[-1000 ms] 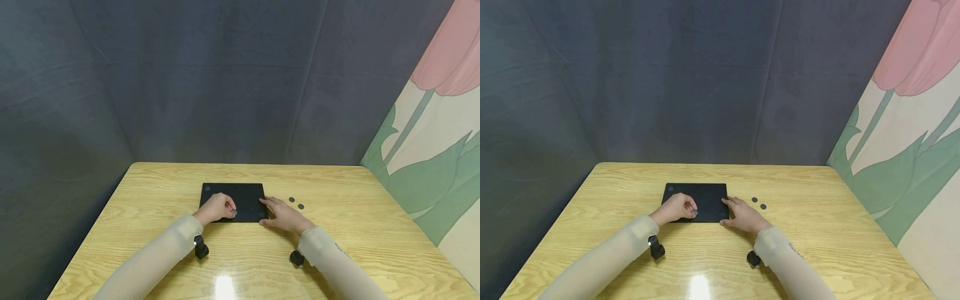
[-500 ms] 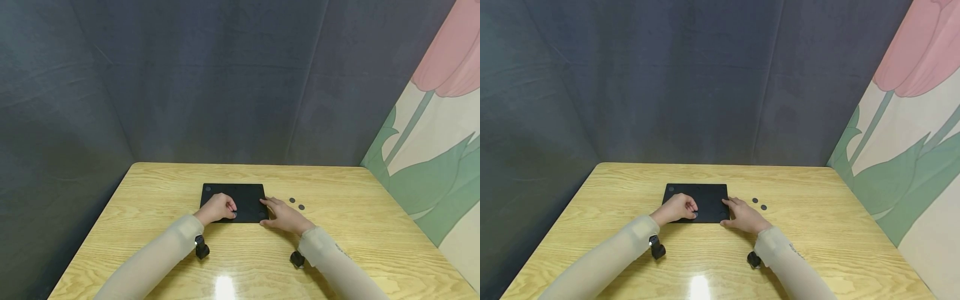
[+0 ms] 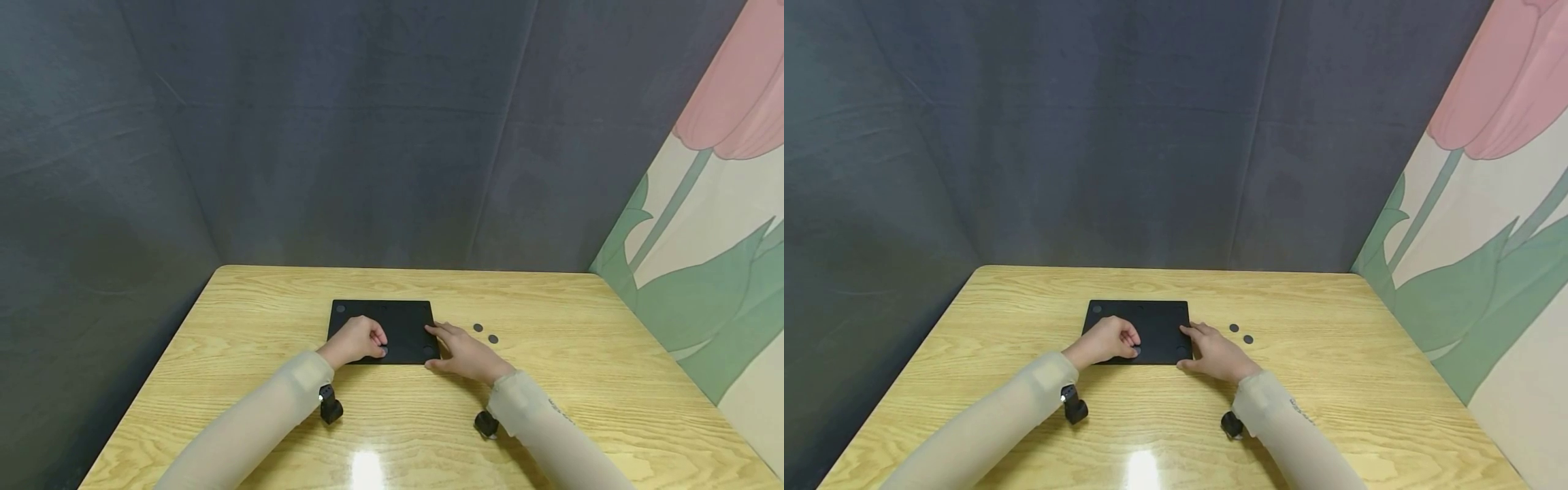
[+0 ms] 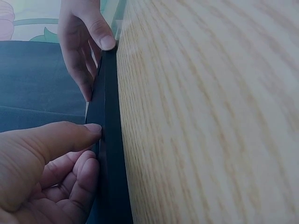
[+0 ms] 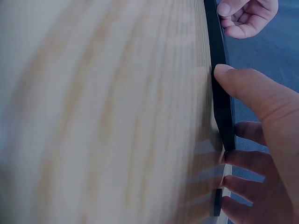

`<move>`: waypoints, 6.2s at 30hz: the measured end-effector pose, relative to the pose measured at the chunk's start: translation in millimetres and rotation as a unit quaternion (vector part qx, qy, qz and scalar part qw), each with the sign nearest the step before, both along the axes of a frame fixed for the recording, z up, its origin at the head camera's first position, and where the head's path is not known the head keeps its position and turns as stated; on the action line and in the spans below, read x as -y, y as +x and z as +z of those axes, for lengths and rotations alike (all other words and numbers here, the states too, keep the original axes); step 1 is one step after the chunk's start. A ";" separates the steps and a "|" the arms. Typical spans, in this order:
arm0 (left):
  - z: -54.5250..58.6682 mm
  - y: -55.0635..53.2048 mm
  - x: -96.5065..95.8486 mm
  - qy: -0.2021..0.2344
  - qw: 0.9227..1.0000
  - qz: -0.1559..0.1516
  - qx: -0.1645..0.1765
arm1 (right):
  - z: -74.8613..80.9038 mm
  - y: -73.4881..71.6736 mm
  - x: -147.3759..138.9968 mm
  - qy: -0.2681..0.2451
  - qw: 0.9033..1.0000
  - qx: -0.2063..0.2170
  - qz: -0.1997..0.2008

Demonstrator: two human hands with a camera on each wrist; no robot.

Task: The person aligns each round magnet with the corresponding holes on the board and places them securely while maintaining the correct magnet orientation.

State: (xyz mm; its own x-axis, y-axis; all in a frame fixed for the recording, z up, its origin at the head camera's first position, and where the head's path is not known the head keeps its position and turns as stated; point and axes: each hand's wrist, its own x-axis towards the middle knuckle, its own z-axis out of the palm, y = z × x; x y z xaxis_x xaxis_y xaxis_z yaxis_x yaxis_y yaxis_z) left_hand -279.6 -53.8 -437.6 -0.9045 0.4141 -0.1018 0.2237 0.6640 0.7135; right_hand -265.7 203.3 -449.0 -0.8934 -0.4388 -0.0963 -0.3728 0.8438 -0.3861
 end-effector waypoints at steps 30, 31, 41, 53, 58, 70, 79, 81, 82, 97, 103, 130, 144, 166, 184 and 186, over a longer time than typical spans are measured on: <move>22.5 5.9 33.5 0.050 0.998 0.022 -0.001 | -1.3 0.2 0.2 0.004 1.000 -0.005 0.001; 24.6 6.5 36.5 0.052 0.998 0.025 -0.002 | -1.2 0.4 0.1 0.005 1.000 -0.004 0.000; 34.0 12.4 65.3 0.038 0.998 0.051 -0.013 | -2.2 1.3 -0.9 0.005 1.000 0.000 -0.002; 30.1 21.2 92.4 -0.005 0.999 0.050 -0.015 | -1.2 2.5 -1.4 -0.002 1.000 0.003 -0.003; 26.3 24.1 94.7 -0.025 0.999 0.037 -0.022 | -1.3 1.9 -1.5 -0.003 1.000 0.003 -0.002; 14.7 25.0 90.2 -0.054 0.997 0.034 -0.037 | 0.0 1.4 0.1 -0.003 1.000 0.006 -0.003; 10.4 23.2 89.6 -0.055 0.997 0.039 -0.029 | -1.0 1.0 0.0 -0.001 1.000 0.003 -0.003; 9.4 22.2 89.7 -0.056 0.997 0.038 -0.024 | -1.0 0.9 0.1 0.000 1.000 0.002 -0.002; 8.5 21.8 89.8 -0.057 0.997 0.035 -0.025 | -1.0 0.9 0.1 0.001 1.000 0.001 -0.002; 3.7 17.3 89.3 -0.084 0.996 0.022 -0.036 | -0.4 0.2 -1.2 -0.006 1.000 0.006 -0.002; 5.8 18.5 88.4 -0.088 0.995 0.020 -0.038 | 0.8 0.4 -1.2 -0.002 1.000 0.005 -0.001; 8.6 17.7 85.5 -0.108 0.993 0.017 -0.031 | 0.5 0.2 -0.1 -0.004 1.000 0.008 -0.004; 12.9 20.3 85.4 -0.103 0.994 0.019 -0.032 | 0.8 -0.3 1.7 -0.001 1.000 0.012 -0.010; 11.5 19.2 84.5 -0.106 0.994 0.025 -0.027 | 8.8 -1.3 -5.1 -0.031 0.999 0.032 0.009; 13.6 19.7 82.8 -0.105 0.994 0.035 -0.021 | 51.7 -2.2 -36.1 -0.164 0.986 0.027 -0.014; 13.4 19.7 82.8 -0.105 0.994 0.036 -0.020 | 51.8 -2.4 -38.9 -0.170 0.985 0.022 -0.021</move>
